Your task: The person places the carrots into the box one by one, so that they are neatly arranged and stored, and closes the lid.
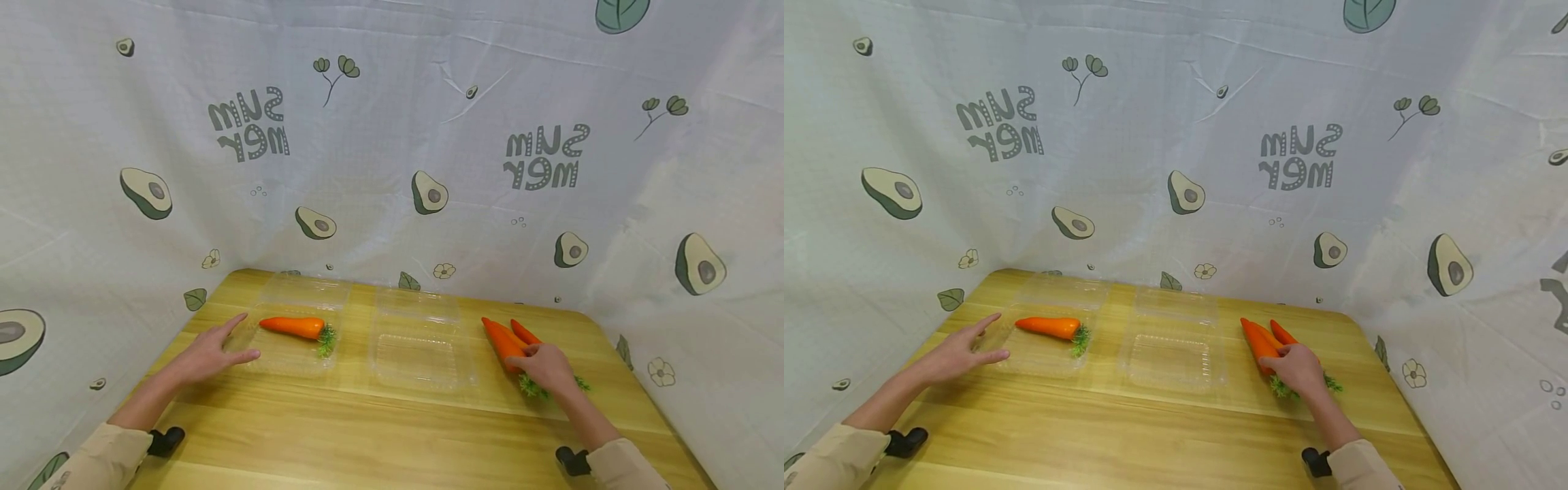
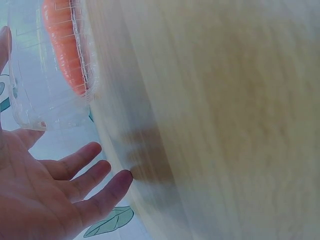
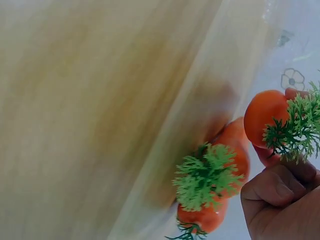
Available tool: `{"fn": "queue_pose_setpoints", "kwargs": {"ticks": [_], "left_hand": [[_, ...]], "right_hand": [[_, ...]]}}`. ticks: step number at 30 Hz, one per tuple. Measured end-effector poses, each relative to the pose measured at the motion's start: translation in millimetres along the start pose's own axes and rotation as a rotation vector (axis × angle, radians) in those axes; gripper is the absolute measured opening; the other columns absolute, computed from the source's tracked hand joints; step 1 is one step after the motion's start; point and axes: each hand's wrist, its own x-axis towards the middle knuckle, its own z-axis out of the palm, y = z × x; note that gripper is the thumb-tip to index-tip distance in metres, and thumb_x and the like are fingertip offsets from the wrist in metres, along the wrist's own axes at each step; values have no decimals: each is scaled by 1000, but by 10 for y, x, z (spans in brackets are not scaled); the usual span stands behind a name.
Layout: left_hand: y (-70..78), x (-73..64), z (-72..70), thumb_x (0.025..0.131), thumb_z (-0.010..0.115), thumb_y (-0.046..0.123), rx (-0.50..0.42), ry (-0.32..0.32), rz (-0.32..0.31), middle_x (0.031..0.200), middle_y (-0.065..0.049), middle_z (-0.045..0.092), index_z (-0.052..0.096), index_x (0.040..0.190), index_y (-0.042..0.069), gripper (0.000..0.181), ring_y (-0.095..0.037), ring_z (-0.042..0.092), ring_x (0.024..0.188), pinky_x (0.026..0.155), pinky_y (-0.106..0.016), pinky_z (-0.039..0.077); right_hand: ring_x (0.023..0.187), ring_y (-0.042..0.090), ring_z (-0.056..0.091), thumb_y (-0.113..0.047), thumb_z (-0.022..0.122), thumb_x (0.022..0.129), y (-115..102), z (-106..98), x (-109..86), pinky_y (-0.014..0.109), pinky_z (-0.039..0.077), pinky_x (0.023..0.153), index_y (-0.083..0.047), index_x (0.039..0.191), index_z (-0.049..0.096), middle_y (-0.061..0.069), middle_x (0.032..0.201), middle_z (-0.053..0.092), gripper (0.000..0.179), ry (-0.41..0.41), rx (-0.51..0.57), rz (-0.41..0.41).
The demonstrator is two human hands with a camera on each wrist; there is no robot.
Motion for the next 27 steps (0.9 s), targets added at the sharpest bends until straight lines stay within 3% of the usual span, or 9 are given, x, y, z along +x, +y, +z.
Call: {"fn": "queue_pose_setpoints", "kwargs": {"ticks": [9, 18, 23, 27], "left_hand": [[-6, 5, 1, 92, 68, 50, 3, 4, -3, 152, -38, 36, 25, 158, -1, 94, -61, 37, 134, 101, -73, 36], [-14, -5, 0, 92, 68, 52, 5, -6, -14, 151, -38, 36, 24, 158, -1, 95, -62, 36, 134, 99, -74, 37], [-28, -9, 3, 91, 68, 54, 5, -5, -10, 151, -39, 36, 24, 158, -1, 97, -62, 37, 134, 99, -74, 37], [-31, -3, 5, 92, 67, 54, 6, -4, -11, 151, -39, 36, 24, 158, 0, 97, -62, 36, 134, 99, -74, 37]], "right_hand": [[95, 34, 61, -35, 72, 89, -131, -65, 13, 32, 52, 71, 18, 126, 59, 38, 128, 58, 66, -10, 41, -23], [72, 22, 56, -32, 71, 87, -319, -137, 38, 30, 44, 56, 15, 127, 60, 31, 119, 63, 63, -36, 71, -30], [71, 21, 53, -35, 71, 87, -447, -176, 49, 28, 41, 56, 13, 130, 60, 32, 126, 62, 65, -35, 49, -57], [68, 19, 47, -36, 71, 87, -574, -198, 51, 29, 35, 57, 10, 130, 62, 27, 120, 66, 63, -42, 48, -80]]}}
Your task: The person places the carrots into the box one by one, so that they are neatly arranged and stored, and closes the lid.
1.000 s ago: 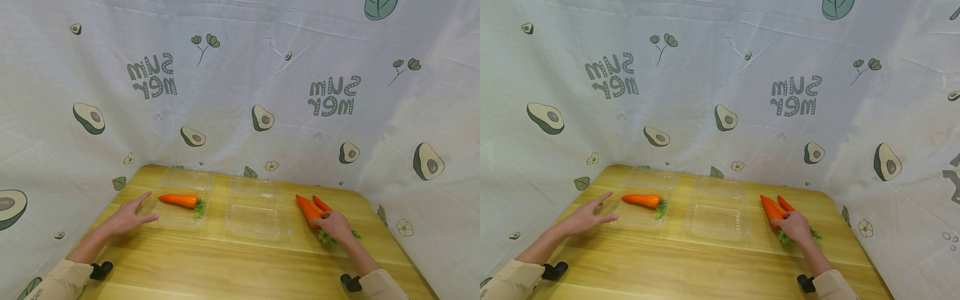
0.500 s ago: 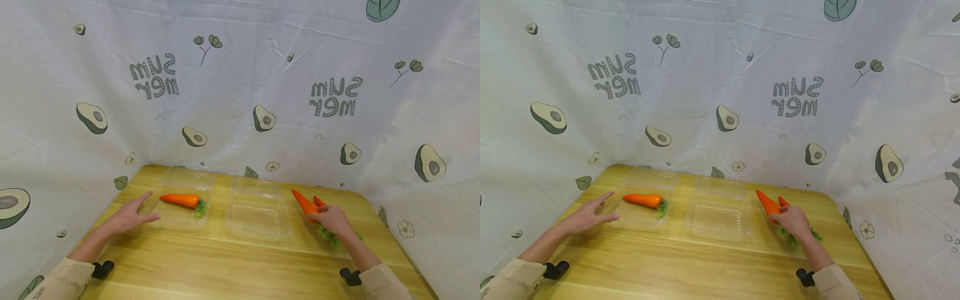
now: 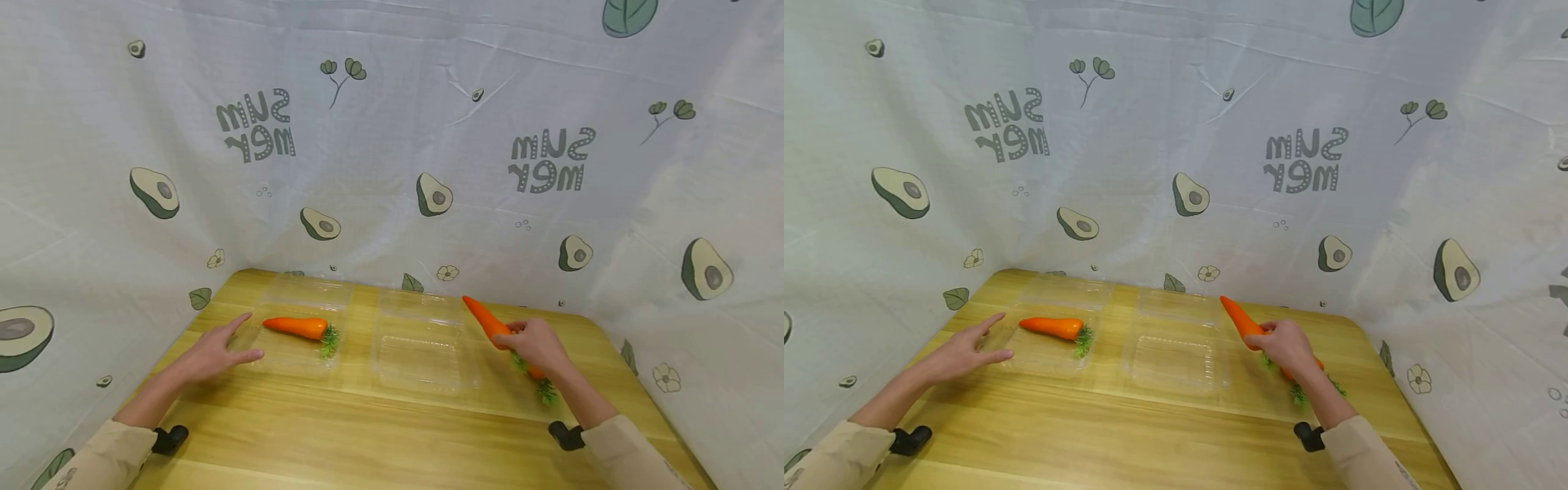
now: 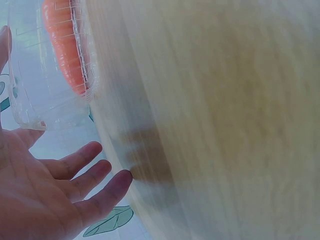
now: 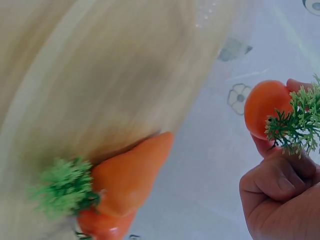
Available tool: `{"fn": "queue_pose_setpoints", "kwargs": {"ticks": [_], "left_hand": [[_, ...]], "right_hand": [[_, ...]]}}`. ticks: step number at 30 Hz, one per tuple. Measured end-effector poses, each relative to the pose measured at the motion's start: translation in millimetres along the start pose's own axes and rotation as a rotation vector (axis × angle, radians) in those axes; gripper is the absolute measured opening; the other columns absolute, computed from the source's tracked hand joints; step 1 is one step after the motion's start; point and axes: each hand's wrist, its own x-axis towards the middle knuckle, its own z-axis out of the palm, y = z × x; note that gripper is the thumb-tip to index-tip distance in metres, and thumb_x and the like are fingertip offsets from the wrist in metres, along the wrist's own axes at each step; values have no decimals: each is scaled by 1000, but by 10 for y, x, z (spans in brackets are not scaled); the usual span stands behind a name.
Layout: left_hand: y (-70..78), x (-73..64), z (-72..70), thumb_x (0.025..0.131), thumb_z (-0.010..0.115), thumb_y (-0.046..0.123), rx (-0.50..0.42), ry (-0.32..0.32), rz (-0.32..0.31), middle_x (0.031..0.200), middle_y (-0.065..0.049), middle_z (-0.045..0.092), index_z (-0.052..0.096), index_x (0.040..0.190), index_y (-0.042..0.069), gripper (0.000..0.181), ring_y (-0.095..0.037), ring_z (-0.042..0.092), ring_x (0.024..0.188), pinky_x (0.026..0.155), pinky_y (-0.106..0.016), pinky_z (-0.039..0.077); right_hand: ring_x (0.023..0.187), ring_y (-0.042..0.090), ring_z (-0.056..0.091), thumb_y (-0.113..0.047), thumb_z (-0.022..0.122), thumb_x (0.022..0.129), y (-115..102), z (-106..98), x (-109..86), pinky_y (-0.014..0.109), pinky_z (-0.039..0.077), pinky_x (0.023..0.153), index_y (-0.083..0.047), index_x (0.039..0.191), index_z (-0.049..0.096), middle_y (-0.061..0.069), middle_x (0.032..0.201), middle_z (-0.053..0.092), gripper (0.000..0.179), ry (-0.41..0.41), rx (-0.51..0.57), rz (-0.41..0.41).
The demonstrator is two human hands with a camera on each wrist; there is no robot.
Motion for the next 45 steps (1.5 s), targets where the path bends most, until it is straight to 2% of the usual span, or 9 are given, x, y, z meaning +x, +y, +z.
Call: {"fn": "queue_pose_setpoints", "kwargs": {"ticks": [2, 7, 13, 18, 26, 33, 45], "left_hand": [[-3, 8, 4, 92, 68, 54, 1, -1, 0, 151, -39, 36, 24, 158, 0, 96, -62, 36, 134, 99, -75, 36], [2, 14, 7, 92, 68, 53, 5, -2, -1, 151, -39, 36, 24, 158, 0, 96, -62, 36, 134, 100, -75, 36], [20, 5, -1, 92, 68, 53, 8, -8, -7, 150, -40, 36, 23, 158, 0, 96, -63, 35, 134, 99, -75, 36], [23, 4, -4, 92, 68, 51, 11, -17, -6, 149, -40, 37, 23, 158, -1, 95, -63, 36, 133, 99, -74, 37], [13, 10, 2, 92, 68, 53, -3, -17, -4, 152, -39, 34, 22, 159, 0, 97, -62, 36, 135, 100, -74, 36], [12, 6, 6, 92, 67, 53, -24, -19, -1, 154, -38, 32, 21, 159, 0, 97, -62, 35, 135, 101, -75, 35], [1, 13, 2, 93, 68, 50, -18, -12, -2, 153, -38, 33, 21, 159, -1, 96, -60, 39, 134, 101, -72, 37]], "right_hand": [[64, 19, 42, -35, 72, 87, -61, -3, 5, 31, 33, 56, 8, 128, 63, 23, 113, 68, 60, -5, 2, -8], [65, 19, 40, -35, 73, 86, -204, 1, 36, 31, 30, 58, 8, 128, 64, 19, 106, 69, 60, -12, 1, -39], [72, 21, 46, -35, 75, 86, -409, 19, 75, 31, 33, 60, 7, 127, 65, 16, 103, 67, 60, -43, 29, -52], [74, 21, 49, -33, 76, 84, -560, 59, 111, 30, 34, 61, 7, 126, 65, 17, 105, 68, 58, -46, 34, -74], [78, 20, 55, -34, 78, 83, -701, 111, 217, 29, 41, 63, 4, 127, 66, 20, 118, 68, 59, -63, 58, -115], [71, 20, 55, -31, 79, 82, -861, 179, 282, 28, 44, 61, 3, 125, 68, 19, 113, 69, 56, -84, 108, -165], [79, 21, 56, -29, 81, 82, -1140, 307, 353, 29, 43, 65, 2, 125, 69, 18, 114, 68, 54, -153, 163, -232]]}}
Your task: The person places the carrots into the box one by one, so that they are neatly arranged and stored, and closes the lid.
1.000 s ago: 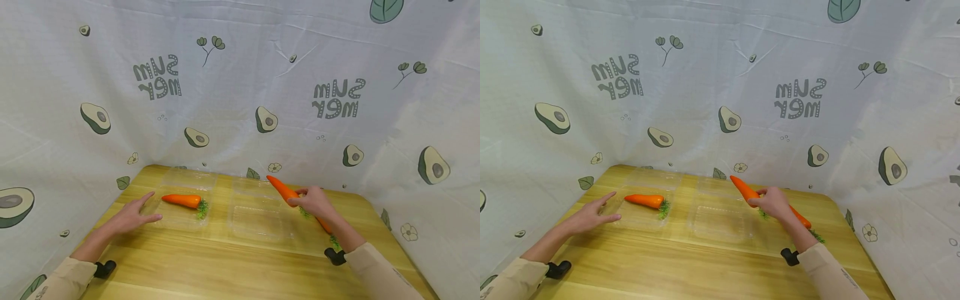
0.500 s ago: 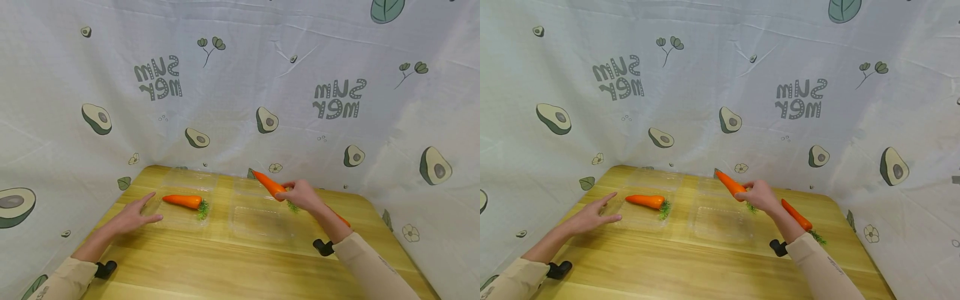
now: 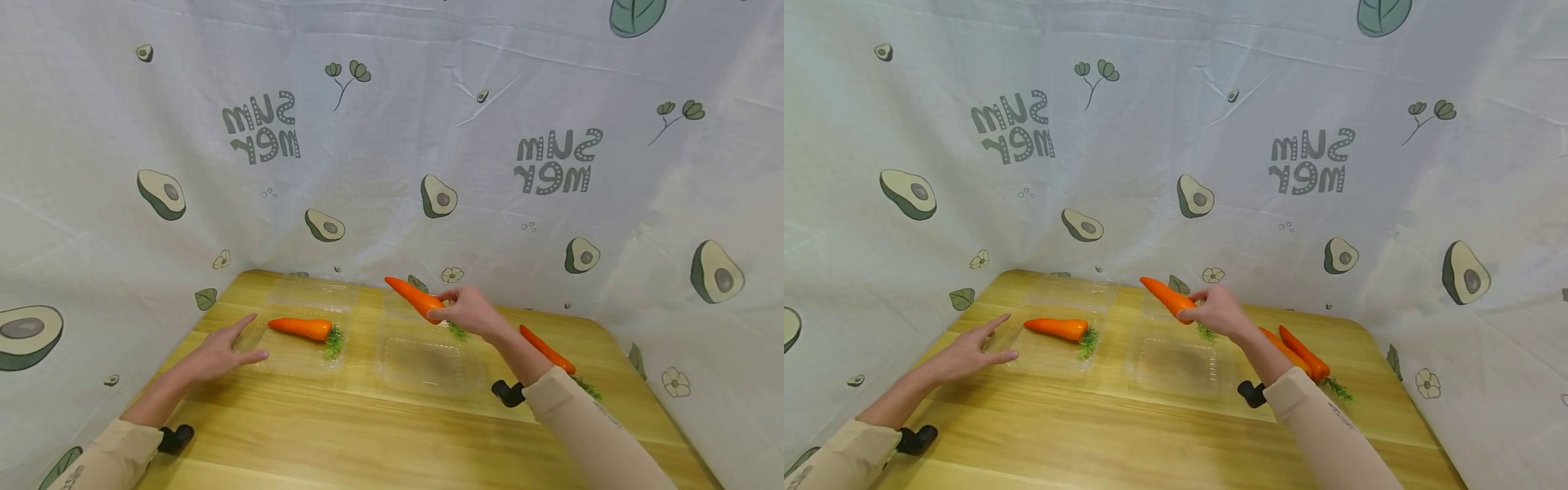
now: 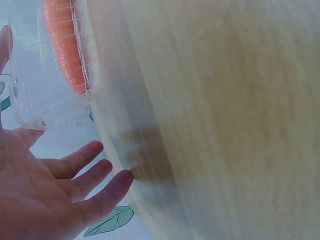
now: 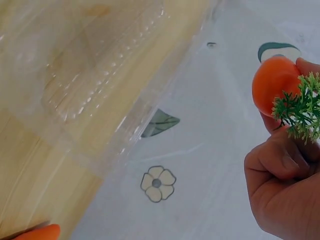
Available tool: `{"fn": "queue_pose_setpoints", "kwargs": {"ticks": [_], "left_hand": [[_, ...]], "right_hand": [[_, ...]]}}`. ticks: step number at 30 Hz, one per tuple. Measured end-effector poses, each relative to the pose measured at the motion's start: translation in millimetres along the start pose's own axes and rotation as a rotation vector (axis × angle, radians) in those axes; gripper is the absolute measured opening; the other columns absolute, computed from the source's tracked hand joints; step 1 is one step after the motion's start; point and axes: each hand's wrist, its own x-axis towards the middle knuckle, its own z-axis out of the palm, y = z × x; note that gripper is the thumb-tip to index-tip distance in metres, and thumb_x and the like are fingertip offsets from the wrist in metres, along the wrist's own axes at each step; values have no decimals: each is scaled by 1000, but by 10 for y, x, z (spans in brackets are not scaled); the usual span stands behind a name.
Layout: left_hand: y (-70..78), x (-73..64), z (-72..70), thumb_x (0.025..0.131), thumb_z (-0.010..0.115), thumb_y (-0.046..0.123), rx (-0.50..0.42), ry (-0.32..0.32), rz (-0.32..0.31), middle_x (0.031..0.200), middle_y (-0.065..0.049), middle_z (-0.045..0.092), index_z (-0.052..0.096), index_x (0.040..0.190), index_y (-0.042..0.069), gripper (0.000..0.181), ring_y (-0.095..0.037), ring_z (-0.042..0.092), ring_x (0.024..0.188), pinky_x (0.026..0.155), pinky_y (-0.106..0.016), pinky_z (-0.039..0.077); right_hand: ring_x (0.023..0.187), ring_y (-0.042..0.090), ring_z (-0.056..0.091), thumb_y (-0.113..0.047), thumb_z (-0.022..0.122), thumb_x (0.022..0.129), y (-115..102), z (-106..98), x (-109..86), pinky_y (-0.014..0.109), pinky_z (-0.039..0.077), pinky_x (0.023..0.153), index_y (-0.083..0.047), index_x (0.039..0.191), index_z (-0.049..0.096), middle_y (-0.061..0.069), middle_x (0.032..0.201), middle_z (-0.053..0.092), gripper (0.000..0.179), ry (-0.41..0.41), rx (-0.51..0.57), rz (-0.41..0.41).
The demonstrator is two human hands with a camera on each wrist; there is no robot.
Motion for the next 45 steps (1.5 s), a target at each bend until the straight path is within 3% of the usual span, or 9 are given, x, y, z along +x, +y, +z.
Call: {"fn": "queue_pose_setpoints", "kwargs": {"ticks": [8, 15, 18, 23, 27, 30, 39, 45], "left_hand": [[6, -7, -4, 93, 69, 49, -10, -6, -1, 154, -37, 33, 21, 159, -1, 96, -59, 39, 134, 102, -71, 38], [20, -9, -8, 93, 68, 49, -20, -10, -5, 154, -38, 32, 21, 159, 0, 95, -59, 37, 136, 103, -72, 37], [20, -5, -4, 93, 68, 50, -18, -8, -9, 154, -38, 32, 21, 159, 0, 95, -60, 36, 136, 103, -72, 36], [22, -7, -8, 92, 68, 51, -11, -2, -10, 153, -38, 34, 22, 159, 0, 96, -60, 36, 136, 103, -72, 36], [25, -8, -8, 92, 69, 50, -8, -5, -7, 152, -39, 34, 22, 159, 0, 96, -60, 37, 135, 102, -72, 37], [29, -8, -6, 92, 69, 50, -11, -5, -5, 152, -39, 34, 22, 159, 0, 96, -60, 37, 135, 103, -72, 37], [19, -1, -3, 92, 70, 49, -9, -1, -1, 152, -38, 34, 23, 159, 0, 95, -60, 37, 136, 103, -72, 37], [21, 0, 0, 92, 70, 49, -14, -4, -10, 153, -38, 34, 23, 159, 0, 95, -59, 36, 136, 104, -72, 36]], "right_hand": [[72, 21, 47, -29, 80, 83, -154, 129, 105, 29, 36, 61, -2, 120, 72, 13, 108, 67, 47, -23, -45, -61], [90, 23, 55, -32, 80, 84, -277, 212, 190, 30, 43, 70, -5, 125, 71, 15, 124, 67, 50, -83, -11, -59], [79, 20, 50, -32, 80, 83, -333, 252, 225, 28, 39, 65, -5, 126, 71, 13, 119, 68, 51, -105, -6, -69], [64, 17, 37, -31, 82, 80, -417, 348, 308, 28, 28, 57, -8, 119, 74, 6, 95, 61, 46, -136, 18, -96], [76, 18, 50, -32, 83, 79, -466, 457, 385, 27, 39, 65, -9, 114, 76, 3, 95, 63, 42, -161, 19, -117], [91, 21, 57, -32, 83, 80, -506, 534, 426, 30, 45, 74, -8, 114, 76, 4, 106, 71, 42, -183, 16, -122], [99, 21, 60, -30, 82, 82, -617, 733, 497, 34, 48, 84, -7, 116, 75, 6, 118, 70, 42, -242, 27, -140], [93, 20, 57, -28, 82, 80, -692, 856, 552, 30, 45, 76, -8, 114, 76, 5, 115, 72, 40, -276, -9, -198]]}}
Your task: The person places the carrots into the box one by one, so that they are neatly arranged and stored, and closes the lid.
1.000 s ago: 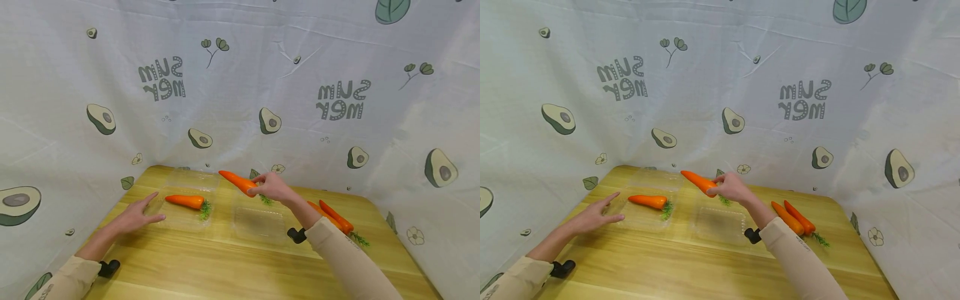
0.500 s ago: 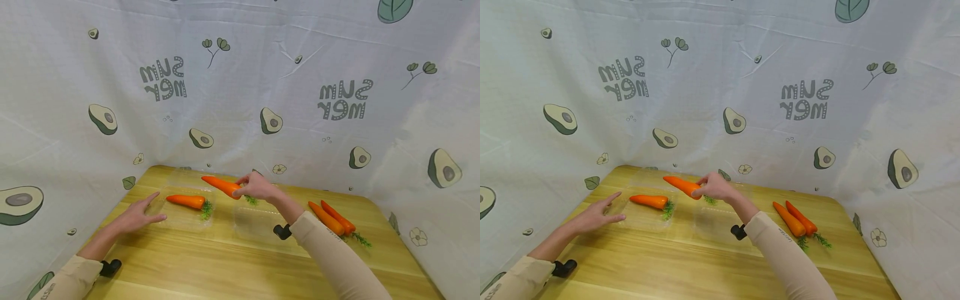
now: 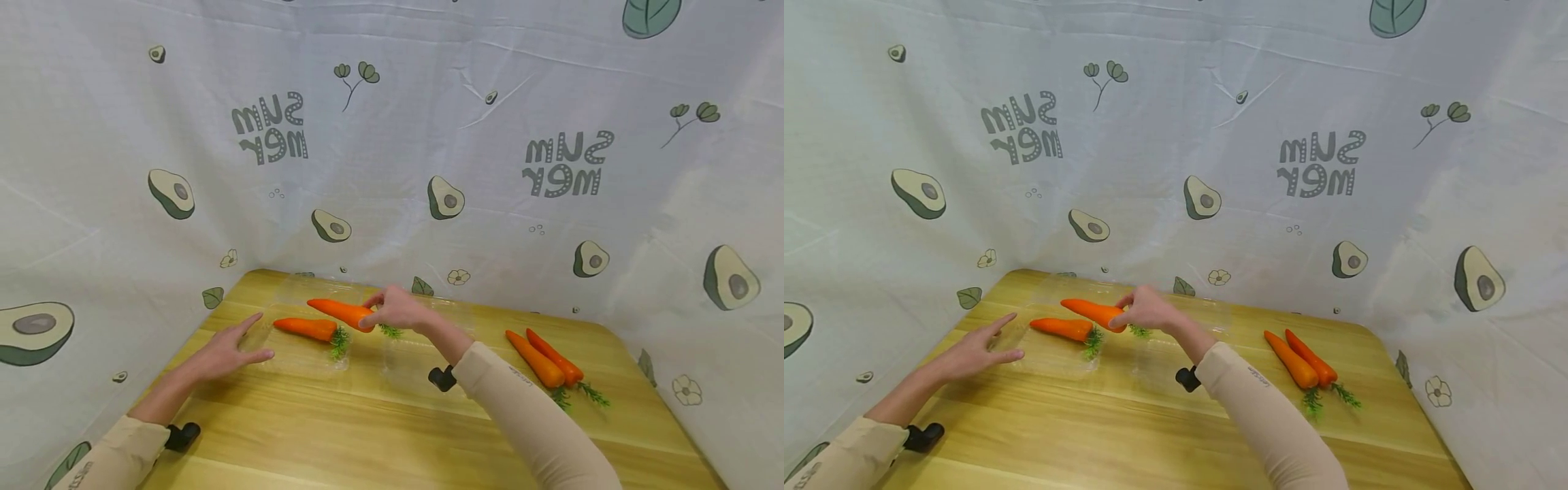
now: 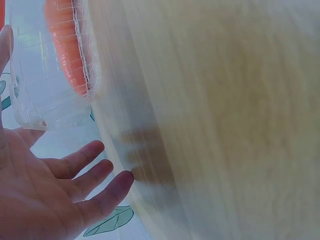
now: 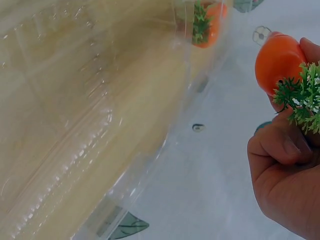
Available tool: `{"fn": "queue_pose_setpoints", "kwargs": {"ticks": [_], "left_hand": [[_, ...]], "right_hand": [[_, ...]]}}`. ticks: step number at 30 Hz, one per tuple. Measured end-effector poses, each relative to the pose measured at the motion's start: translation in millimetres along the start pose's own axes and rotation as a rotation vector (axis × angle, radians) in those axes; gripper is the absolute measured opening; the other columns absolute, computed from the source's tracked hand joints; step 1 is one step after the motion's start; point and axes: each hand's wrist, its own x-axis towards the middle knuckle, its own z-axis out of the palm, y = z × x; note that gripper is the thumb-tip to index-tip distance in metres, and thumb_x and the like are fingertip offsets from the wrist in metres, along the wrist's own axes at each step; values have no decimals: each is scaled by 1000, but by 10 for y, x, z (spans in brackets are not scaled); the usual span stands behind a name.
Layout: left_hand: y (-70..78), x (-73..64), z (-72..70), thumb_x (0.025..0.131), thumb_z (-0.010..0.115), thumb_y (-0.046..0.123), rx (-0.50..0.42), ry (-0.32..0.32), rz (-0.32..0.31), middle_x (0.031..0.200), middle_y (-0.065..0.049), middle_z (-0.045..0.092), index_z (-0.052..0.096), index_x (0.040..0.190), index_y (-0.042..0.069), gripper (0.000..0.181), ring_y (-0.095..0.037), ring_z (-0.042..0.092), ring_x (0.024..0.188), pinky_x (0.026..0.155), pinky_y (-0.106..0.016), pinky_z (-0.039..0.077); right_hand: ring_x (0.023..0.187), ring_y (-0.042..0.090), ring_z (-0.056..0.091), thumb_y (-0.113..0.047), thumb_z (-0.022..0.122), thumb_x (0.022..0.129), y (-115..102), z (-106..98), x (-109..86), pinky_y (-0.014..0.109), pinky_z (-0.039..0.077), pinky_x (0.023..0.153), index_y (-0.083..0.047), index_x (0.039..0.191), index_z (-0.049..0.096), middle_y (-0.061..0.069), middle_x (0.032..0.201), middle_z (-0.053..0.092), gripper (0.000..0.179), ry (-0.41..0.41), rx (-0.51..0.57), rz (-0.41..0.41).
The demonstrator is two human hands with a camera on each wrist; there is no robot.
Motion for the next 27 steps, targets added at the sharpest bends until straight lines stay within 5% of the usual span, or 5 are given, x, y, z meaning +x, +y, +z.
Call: {"fn": "queue_pose_setpoints", "kwargs": {"ticks": [6, 16, 27], "left_hand": [[-12, 5, -3, 92, 70, 49, -1, -2, -10, 154, -37, 33, 23, 159, 0, 95, -60, 35, 137, 104, -72, 34], [-8, 13, 2, 91, 69, 53, 22, 0, -11, 152, -38, 34, 23, 159, 1, 97, -61, 34, 136, 105, -73, 33], [18, 6, -6, 92, 71, 47, 17, 7, 3, 152, -38, 35, 24, 158, -1, 94, -60, 36, 136, 105, -73, 34]], "right_hand": [[75, 15, 50, -28, 83, 79, -82, 118, 103, 25, 37, 64, -7, 112, 77, 3, 108, 74, 39, -25, -38, -40], [71, 12, 45, -29, 83, 81, -231, 336, 230, 25, 39, 66, -7, 117, 76, 7, 85, 67, 42, -78, -79, -66], [61, 7, 43, -25, 83, 82, -390, 606, 367, 20, 39, 60, -4, 114, 77, 6, 100, 77, 39, -104, -178, -133]]}}
